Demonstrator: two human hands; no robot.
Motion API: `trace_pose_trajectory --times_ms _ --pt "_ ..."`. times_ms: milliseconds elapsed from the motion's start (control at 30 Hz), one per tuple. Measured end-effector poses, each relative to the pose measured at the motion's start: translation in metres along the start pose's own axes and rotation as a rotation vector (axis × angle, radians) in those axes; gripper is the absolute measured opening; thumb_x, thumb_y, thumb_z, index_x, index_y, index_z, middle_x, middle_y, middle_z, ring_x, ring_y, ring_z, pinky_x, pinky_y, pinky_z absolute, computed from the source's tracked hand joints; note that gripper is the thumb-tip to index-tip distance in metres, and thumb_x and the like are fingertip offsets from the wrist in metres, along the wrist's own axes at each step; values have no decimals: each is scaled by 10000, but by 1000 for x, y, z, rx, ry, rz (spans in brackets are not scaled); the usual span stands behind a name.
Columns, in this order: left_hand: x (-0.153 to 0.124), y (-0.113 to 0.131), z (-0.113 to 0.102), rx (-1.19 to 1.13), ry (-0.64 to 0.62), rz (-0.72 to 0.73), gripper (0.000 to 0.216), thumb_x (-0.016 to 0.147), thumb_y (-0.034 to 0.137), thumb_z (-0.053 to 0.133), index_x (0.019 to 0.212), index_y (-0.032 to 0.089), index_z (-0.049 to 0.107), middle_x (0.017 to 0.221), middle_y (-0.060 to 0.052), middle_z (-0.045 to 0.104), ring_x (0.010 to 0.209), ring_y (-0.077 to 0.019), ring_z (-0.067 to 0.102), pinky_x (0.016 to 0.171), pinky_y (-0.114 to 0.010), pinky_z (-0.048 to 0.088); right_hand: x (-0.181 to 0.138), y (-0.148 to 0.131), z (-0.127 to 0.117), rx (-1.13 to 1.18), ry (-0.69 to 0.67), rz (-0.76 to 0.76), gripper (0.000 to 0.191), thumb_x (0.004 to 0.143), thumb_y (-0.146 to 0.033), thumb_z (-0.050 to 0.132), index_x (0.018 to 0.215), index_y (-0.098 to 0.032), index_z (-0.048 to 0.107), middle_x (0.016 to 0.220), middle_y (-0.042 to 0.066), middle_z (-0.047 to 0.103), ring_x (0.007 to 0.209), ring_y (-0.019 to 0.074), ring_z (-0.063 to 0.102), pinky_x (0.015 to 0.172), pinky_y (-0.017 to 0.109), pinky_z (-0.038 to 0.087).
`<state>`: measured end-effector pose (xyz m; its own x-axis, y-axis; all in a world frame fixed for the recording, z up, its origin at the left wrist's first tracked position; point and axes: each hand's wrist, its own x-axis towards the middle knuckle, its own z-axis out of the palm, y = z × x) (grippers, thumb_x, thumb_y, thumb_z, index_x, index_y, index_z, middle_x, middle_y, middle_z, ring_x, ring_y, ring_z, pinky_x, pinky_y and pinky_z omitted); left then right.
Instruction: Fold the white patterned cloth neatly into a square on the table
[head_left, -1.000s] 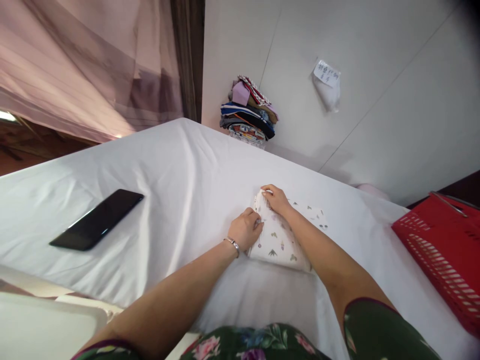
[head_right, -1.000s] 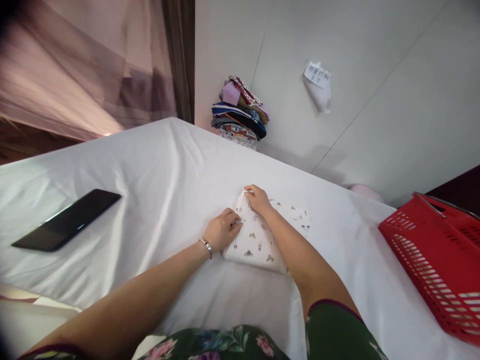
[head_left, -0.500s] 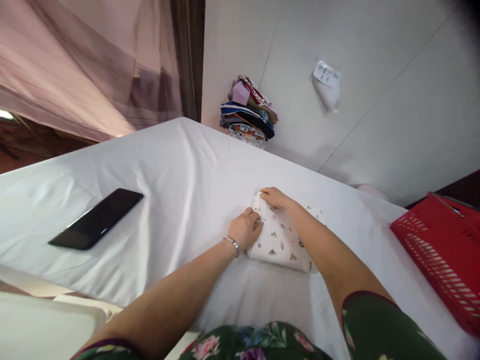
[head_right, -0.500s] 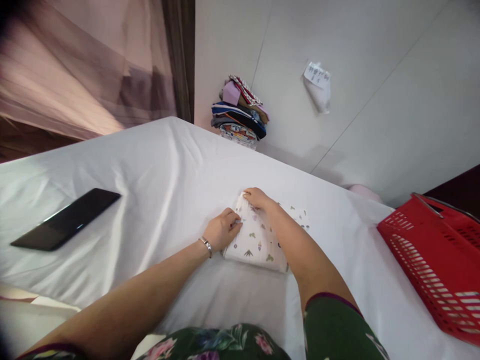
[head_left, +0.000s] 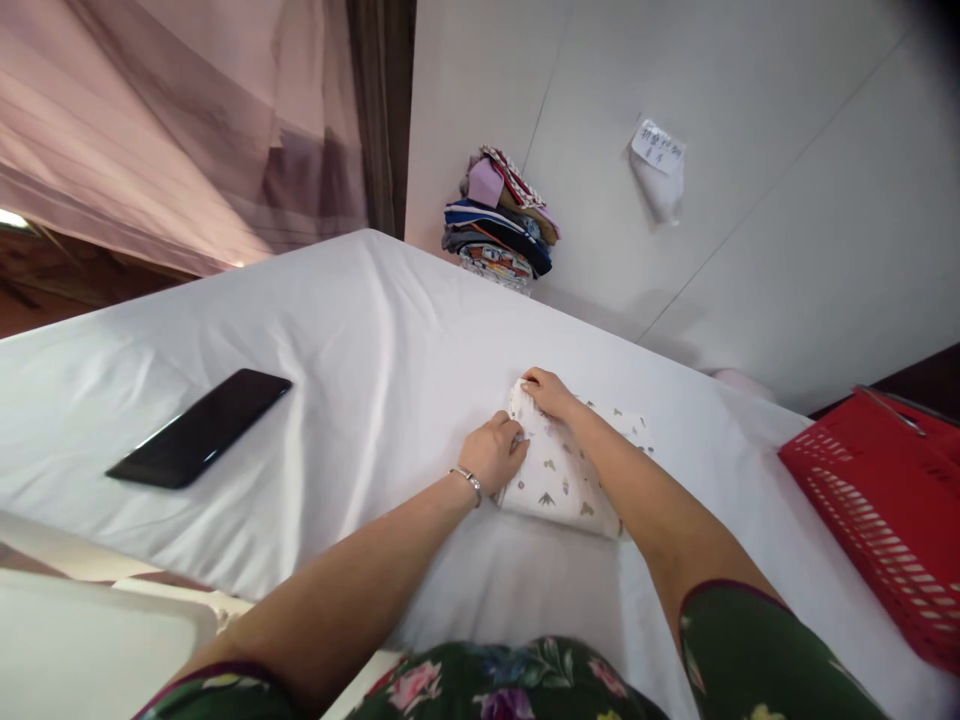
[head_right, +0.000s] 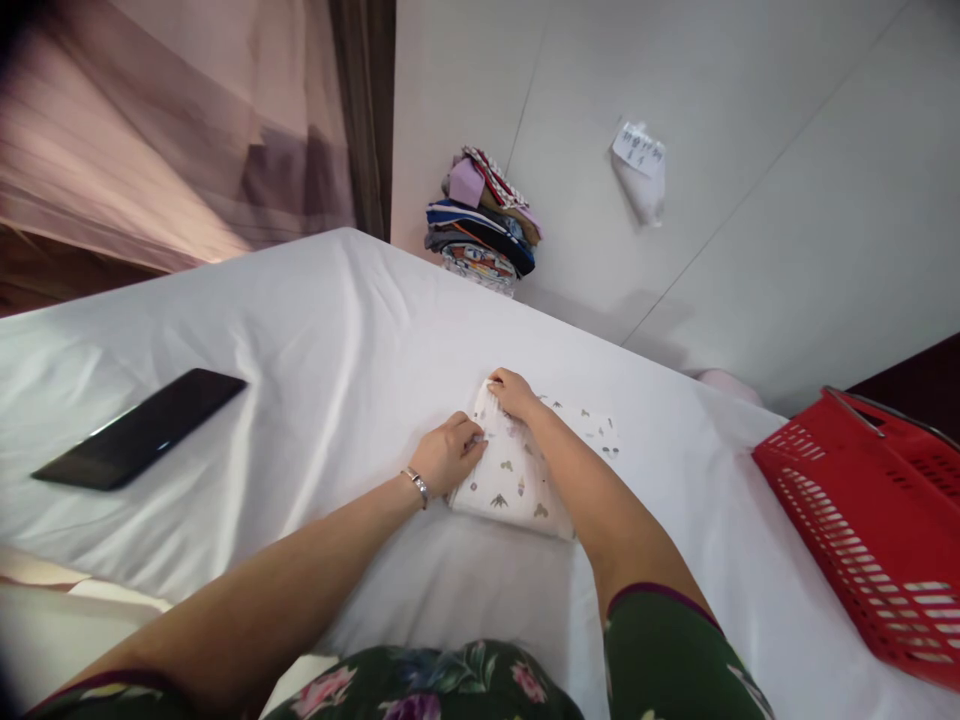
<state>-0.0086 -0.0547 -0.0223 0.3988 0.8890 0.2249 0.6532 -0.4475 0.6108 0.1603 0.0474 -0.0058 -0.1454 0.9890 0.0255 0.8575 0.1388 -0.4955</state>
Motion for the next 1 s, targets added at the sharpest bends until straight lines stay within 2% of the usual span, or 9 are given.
trace_pose_trajectory --times_ms 100,200,267,333,433,633,800,900,1000 --pt "0 -1 1 -34 62 26 192 829 306 464 907 197 600 946 -30 560 806 -141 561 712 -265 469 5 2 0 1 -34 7 167 787 -185 513 890 -160 641 888 17 639 799 132 565 750 221 420" --pt "0 -2 3 -76 134 129 266 826 329 489 1031 187 581 1115 -58 551 1055 -171 500 905 -300 434 8 3 1 -19 -48 24 177 799 -215 520 900 -165 656 869 19 648 765 139 574 733 225 427" --pt "0 -3 4 -75 86 209 376 821 377 503 1135 173 539 1259 -75 488 1201 -193 403 1012 -345 363 7 3 1 -45 -41 34 181 808 -228 520 915 -174 656 900 24 648 802 152 578 754 234 422" --pt "1 -4 6 -53 -21 243 435 822 411 500 1177 162 518 1327 -81 441 1279 -211 317 1056 -387 314 3 1 1 -79 -16 45 193 820 -256 521 947 -182 644 960 40 638 874 173 571 806 259 406" --pt "2 -8 7 -27 -96 241 425 835 418 475 1172 165 532 1334 -76 444 1306 -214 281 1067 -405 302 -9 -4 -2 -135 45 56 231 830 -308 526 1006 -185 608 1026 63 613 994 206 527 916 323 342" --pt "8 -17 13 -30 -30 274 422 827 423 477 1152 166 560 1289 -77 492 1281 -212 329 1061 -398 331 -57 -2 -16 -275 178 -130 253 885 -246 429 1114 -180 513 1150 72 542 1141 190 428 995 376 255" --pt "9 -19 14 -31 -7 264 437 817 445 479 1129 155 580 1279 -78 503 1262 -211 361 1065 -390 336 -87 30 -28 -304 58 -92 413 915 -378 373 1285 -200 412 1362 77 369 1312 221 225 1059 439 149" --pt "9 -18 12 -25 -22 244 446 817 456 472 1131 158 582 1280 -69 504 1257 -212 367 1065 -397 339 -88 49 -28 -308 -41 -31 551 907 -486 331 1374 -194 313 1440 69 219 1345 236 139 1077 458 108" --pt "9 -17 10 -18 -31 243 446 818 453 470 1127 152 585 1282 -65 503 1253 -208 373 1071 -383 336 -87 54 -26 -311 -56 -31 598 910 -524 270 1406 -188 257 1458 56 152 1358 218 85 1088 453 84"
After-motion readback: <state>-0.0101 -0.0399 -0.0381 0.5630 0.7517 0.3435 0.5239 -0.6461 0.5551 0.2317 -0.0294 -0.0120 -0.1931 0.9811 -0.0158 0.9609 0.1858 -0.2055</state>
